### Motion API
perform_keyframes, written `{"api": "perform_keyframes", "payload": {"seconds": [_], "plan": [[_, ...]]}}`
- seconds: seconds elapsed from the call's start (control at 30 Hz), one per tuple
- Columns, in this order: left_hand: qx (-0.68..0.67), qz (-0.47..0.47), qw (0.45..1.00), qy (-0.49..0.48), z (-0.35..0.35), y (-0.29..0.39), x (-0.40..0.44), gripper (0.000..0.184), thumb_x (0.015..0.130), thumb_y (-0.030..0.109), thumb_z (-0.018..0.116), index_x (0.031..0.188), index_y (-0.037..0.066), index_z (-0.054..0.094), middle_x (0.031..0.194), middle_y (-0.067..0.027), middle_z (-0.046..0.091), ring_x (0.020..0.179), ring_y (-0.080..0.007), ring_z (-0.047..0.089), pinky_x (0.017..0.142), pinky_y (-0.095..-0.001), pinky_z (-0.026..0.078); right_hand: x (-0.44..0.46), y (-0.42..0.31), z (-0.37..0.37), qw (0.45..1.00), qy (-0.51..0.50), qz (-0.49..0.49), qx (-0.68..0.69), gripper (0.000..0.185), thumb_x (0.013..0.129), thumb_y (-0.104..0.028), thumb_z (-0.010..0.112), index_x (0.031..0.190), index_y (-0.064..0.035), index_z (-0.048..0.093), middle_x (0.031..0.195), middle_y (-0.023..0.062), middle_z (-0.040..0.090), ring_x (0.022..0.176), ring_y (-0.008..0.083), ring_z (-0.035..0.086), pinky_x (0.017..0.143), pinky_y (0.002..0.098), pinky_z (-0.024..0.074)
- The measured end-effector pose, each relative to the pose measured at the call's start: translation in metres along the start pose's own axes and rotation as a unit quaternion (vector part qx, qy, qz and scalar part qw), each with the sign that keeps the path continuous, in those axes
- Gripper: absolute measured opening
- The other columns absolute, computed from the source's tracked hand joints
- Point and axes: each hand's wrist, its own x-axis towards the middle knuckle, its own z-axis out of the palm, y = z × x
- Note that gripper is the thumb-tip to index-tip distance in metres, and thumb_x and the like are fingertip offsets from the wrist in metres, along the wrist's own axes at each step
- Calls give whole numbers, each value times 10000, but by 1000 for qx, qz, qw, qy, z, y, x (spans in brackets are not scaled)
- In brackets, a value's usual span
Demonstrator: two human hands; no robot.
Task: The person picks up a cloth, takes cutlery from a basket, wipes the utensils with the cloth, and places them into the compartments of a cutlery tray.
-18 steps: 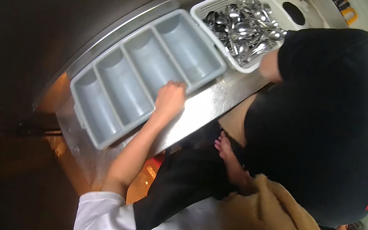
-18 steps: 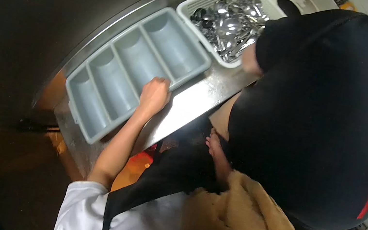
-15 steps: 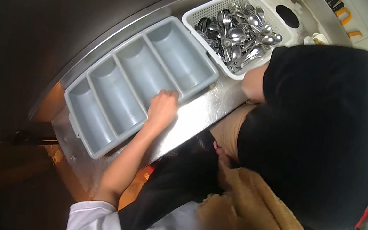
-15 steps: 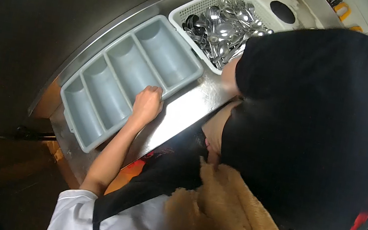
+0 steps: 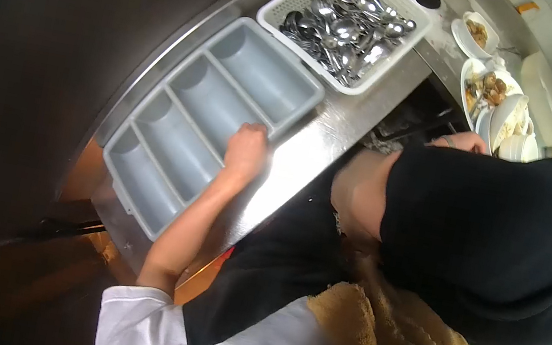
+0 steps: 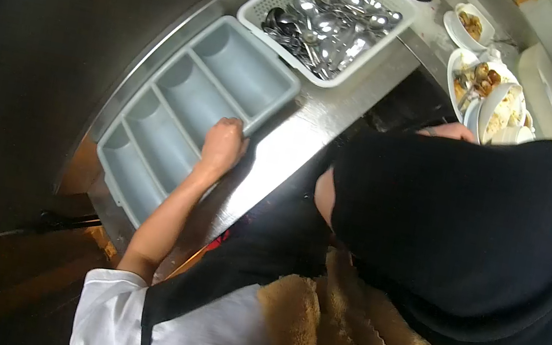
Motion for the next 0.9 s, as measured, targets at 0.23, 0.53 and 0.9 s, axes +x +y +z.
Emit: {"api": "perform_keyframes", "payload": {"seconds": [0.23, 0.53, 0.9], "plan": [[-49, -32, 998, 19, -28, 8, -22, 328, 780, 185, 703, 1012, -23, 602, 1013, -185, 621, 986, -373, 573, 858, -470, 467, 18, -25, 5, 997, 8, -55, -60, 280, 889, -206, 610, 1088, -28, 526, 815, 82, 612, 694, 229, 567, 616, 348, 445], [-85, -108, 946, 294, -61, -60, -144, 337, 801, 69, 638, 1132, 19, 596, 1231, -168, 564, 1165, -343, 504, 1014, -422, 376, 24, -189, 16, 920, 137, -188, 315, 297, 930, -304, 587, 1033, -39, 499, 681, 119, 598, 448, 163, 459, 413, 286, 362], [-63, -364, 837, 403, -37, -128, -193, 502, 869, 160, 611, 1313, -10, 451, 1310, -197, 491, 1232, -353, 435, 1048, -430, 327, 78, -273, 48, 861, 124, -271, 411, 194, 910, -115, 459, 1016, 7, 351, 749, 248, 619, 540, 239, 633, 402, 288, 448]]}}
